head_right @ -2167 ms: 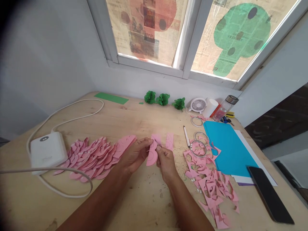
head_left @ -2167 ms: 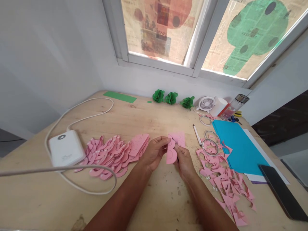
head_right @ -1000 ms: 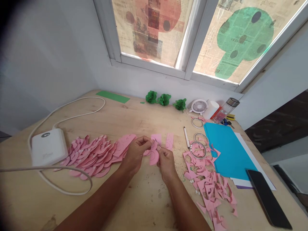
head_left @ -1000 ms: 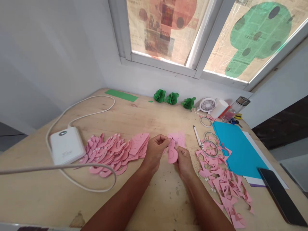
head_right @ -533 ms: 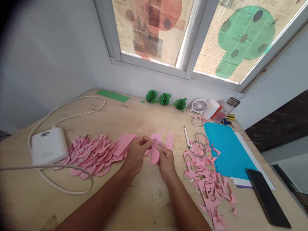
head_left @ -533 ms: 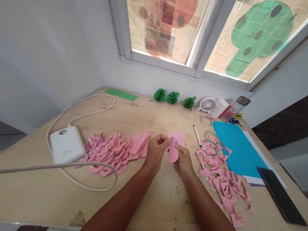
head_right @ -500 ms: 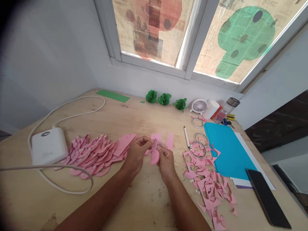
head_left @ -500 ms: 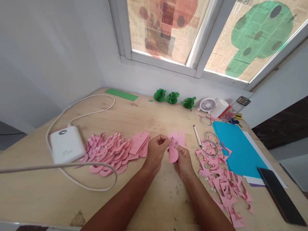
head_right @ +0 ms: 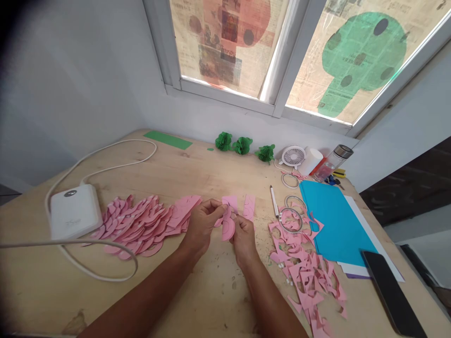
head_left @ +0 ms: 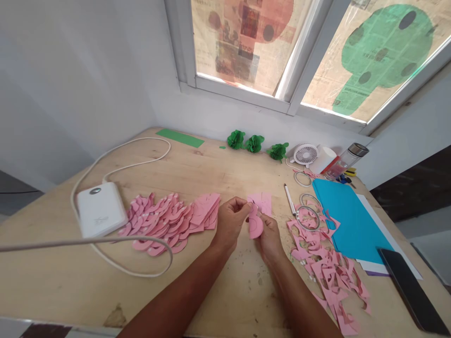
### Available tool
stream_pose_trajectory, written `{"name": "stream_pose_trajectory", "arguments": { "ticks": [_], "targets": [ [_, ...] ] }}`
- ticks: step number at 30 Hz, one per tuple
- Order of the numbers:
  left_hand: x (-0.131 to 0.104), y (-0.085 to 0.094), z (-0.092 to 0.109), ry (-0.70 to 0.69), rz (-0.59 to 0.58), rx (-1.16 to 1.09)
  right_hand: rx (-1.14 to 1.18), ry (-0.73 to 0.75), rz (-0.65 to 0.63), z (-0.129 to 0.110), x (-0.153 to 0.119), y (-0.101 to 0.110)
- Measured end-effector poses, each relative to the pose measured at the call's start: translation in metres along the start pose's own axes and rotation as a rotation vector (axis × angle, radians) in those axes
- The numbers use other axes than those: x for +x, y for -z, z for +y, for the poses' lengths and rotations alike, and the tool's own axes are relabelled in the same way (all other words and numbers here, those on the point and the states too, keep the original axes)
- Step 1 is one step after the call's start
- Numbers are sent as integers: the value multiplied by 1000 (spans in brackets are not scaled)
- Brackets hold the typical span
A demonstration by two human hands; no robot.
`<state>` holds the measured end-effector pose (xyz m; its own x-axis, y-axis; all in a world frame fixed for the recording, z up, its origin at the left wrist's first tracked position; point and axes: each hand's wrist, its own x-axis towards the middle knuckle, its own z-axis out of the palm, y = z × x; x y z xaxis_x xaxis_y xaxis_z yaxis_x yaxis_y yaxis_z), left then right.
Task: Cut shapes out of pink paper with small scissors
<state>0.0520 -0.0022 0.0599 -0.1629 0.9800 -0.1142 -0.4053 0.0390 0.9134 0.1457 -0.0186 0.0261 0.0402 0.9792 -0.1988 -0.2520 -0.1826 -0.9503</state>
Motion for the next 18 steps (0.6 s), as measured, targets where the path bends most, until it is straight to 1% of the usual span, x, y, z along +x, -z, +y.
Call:
{"name": "stream_pose_trajectory", "arguments": {
  "ticks": [6,10,18],
  "targets": [
    [0,2,-4,-20,-12,-5,55,23,-21,2,1,-1],
    [0,2,-4,-1,-6,-9,31,23,10,2,0,-1],
    [-1,0,0,27,-14,-32,30,12,29,-1,-2,-4]
  ]
}}
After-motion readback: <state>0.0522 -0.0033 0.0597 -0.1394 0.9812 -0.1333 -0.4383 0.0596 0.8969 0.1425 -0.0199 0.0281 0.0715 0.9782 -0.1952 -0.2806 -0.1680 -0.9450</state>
